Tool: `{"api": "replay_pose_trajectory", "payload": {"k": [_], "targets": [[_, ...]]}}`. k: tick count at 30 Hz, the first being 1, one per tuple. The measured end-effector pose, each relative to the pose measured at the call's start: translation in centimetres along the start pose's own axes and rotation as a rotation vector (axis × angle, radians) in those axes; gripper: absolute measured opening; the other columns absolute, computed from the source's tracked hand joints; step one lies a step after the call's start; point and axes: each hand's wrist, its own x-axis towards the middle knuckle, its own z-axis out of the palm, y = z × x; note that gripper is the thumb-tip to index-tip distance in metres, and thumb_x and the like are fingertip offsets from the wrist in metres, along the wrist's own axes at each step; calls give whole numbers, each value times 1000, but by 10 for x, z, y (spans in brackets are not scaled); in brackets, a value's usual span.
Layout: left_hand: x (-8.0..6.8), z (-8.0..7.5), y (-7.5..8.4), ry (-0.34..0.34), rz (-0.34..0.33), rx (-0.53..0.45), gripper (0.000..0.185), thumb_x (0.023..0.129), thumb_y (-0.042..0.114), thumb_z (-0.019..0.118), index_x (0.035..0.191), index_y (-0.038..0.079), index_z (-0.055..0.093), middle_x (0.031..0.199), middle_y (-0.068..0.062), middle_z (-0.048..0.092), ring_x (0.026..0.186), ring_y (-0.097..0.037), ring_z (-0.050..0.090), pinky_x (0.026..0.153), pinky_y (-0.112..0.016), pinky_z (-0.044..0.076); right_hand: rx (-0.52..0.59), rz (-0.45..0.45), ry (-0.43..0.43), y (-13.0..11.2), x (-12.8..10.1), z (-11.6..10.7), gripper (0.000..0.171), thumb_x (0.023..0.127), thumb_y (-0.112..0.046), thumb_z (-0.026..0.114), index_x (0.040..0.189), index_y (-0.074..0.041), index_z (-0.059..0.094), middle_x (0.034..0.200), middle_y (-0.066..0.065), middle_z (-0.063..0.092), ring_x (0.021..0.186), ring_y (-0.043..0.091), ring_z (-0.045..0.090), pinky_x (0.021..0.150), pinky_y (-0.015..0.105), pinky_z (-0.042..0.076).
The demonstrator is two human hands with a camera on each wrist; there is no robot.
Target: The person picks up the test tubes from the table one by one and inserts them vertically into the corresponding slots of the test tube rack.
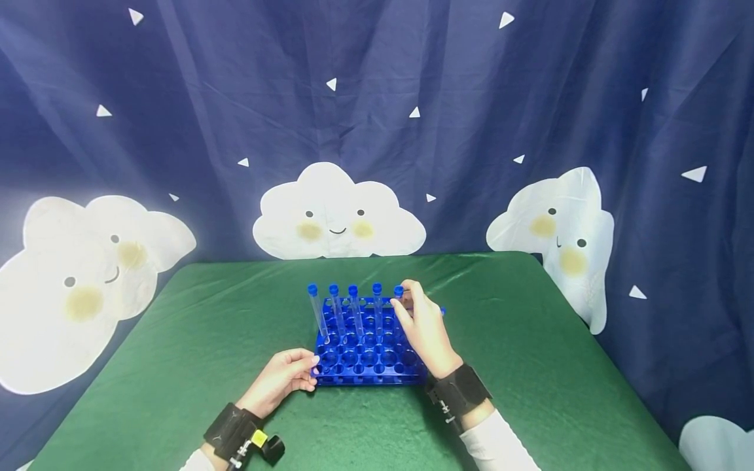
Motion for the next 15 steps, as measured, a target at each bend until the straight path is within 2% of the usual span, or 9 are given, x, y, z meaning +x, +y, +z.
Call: {"api": "replay_pose_trajectory", "payload": {"k": [15], "targets": [[0, 0, 1, 9, -11, 10, 20, 90, 20, 68, 98, 3, 62, 78, 1, 66, 65, -13, 64, 64, -28, 60, 17, -8, -19, -1, 1, -2, 34, 92, -15, 67, 120, -7, 50, 94, 11, 71, 85, 22, 69, 73, 41, 60]]}}
